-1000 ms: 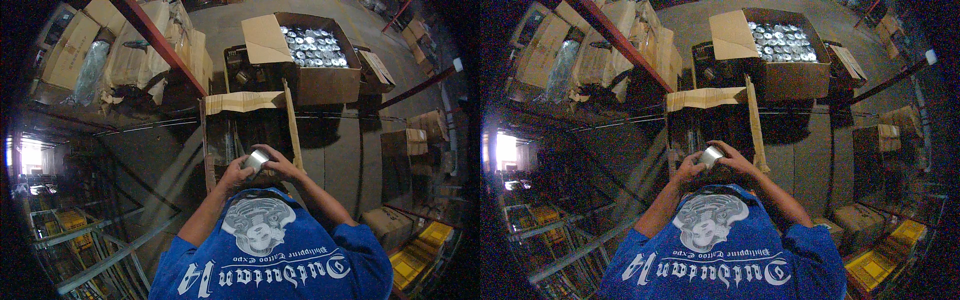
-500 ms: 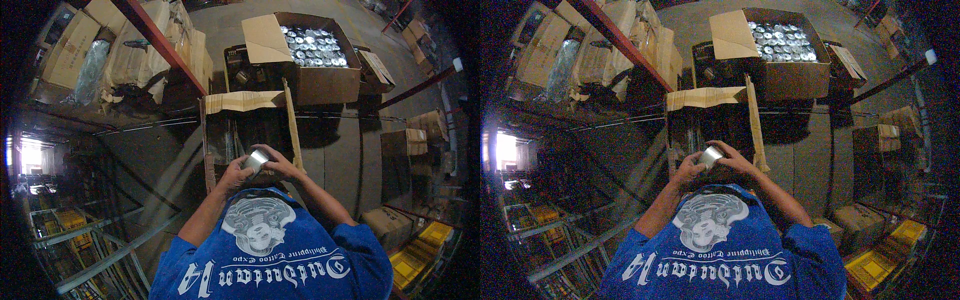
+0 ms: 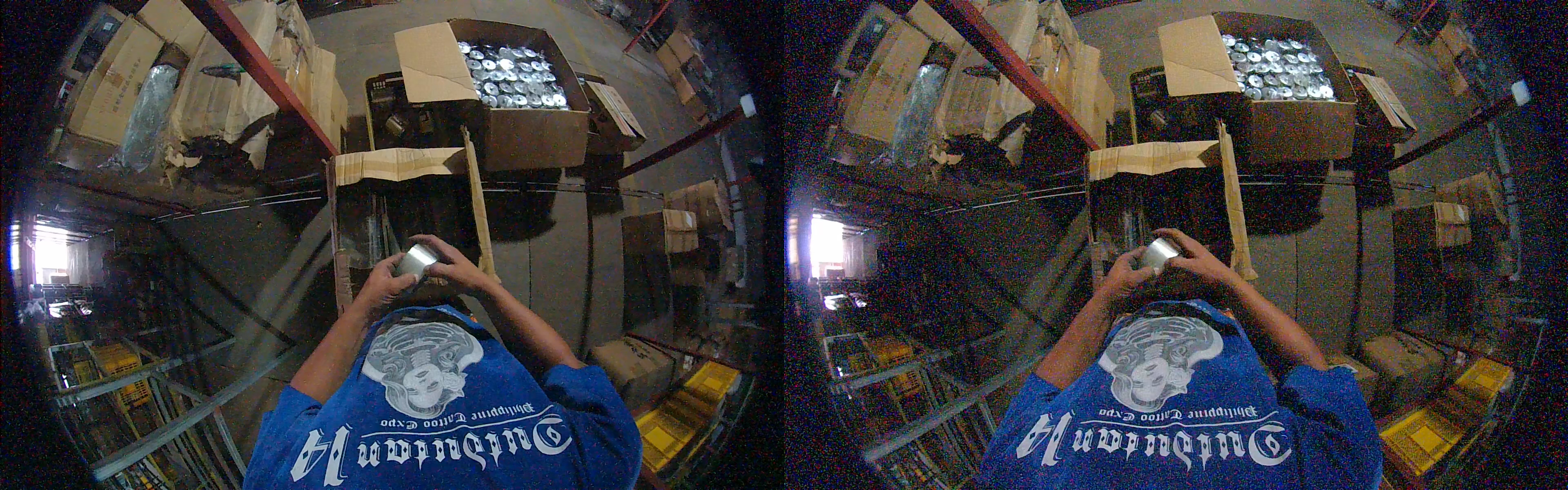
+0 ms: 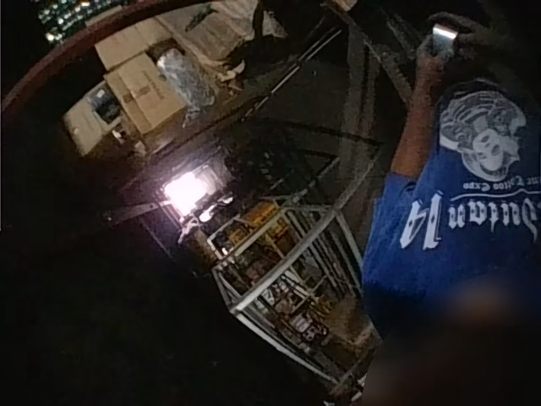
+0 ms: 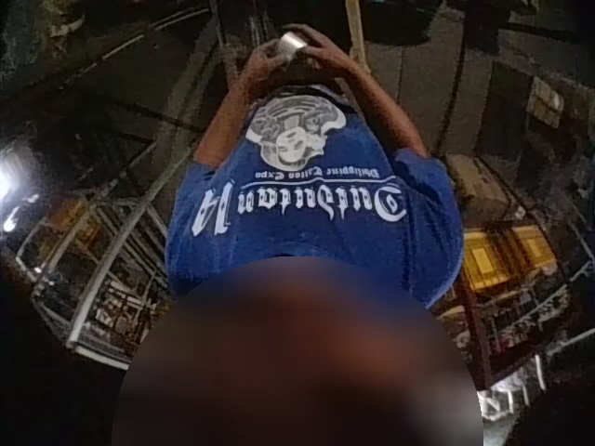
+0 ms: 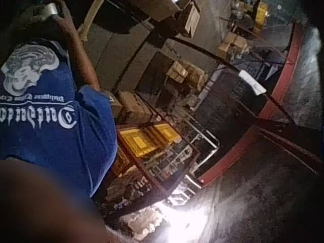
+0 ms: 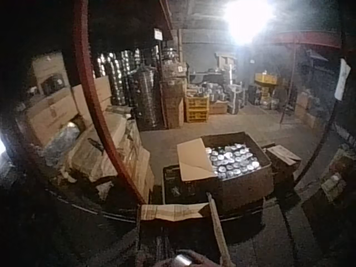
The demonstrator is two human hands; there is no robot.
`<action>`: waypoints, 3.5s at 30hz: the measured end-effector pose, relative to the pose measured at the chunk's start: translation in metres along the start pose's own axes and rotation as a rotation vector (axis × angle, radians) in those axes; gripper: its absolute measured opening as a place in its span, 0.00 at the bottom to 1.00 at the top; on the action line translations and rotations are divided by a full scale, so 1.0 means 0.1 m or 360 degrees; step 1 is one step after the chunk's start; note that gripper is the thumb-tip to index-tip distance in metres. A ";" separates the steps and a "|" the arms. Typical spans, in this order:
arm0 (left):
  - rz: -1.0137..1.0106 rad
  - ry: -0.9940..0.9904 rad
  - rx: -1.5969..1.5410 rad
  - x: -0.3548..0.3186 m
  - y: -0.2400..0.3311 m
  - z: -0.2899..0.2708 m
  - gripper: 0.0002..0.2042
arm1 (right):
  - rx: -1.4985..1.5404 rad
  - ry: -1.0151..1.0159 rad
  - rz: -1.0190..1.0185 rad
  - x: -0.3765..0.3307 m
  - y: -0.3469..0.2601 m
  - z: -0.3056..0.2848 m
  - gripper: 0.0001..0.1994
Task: The person holds a roll of clear packing tape and repeatedly pulls and tears off strips. They then apply a strip of tape to seal a cardboard box on a warehouse shelf.
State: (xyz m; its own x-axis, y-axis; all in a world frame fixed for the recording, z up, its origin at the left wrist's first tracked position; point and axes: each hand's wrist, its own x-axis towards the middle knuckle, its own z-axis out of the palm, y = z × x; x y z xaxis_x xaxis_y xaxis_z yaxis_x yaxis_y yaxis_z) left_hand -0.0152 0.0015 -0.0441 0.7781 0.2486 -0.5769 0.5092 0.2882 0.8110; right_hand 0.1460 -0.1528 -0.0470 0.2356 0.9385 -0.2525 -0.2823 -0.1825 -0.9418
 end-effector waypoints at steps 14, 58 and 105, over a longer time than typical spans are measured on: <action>0.0153 -0.0080 -0.0284 -0.12 0.05 0.08 0.30 | -0.0011 -0.0031 0.0009 0.00 0.06 -0.02 0.40; 0.0379 0.0590 0.0061 -0.02 0.28 0.24 0.36 | -0.0192 0.0545 -0.0245 0.06 0.30 0.15 0.30; 0.0793 0.0264 0.0806 0.12 0.04 0.12 0.32 | 0.0868 0.0480 0.0244 -0.01 0.60 0.10 0.21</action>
State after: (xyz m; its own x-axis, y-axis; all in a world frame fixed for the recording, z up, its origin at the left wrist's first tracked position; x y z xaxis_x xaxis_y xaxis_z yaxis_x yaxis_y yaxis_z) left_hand 0.0007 -0.0052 -0.0466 0.9164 0.3871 -0.1020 0.2480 -0.3489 0.9037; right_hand 0.1192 -0.1619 -0.1006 0.3838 0.7752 -0.5018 -0.7474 -0.0584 -0.6618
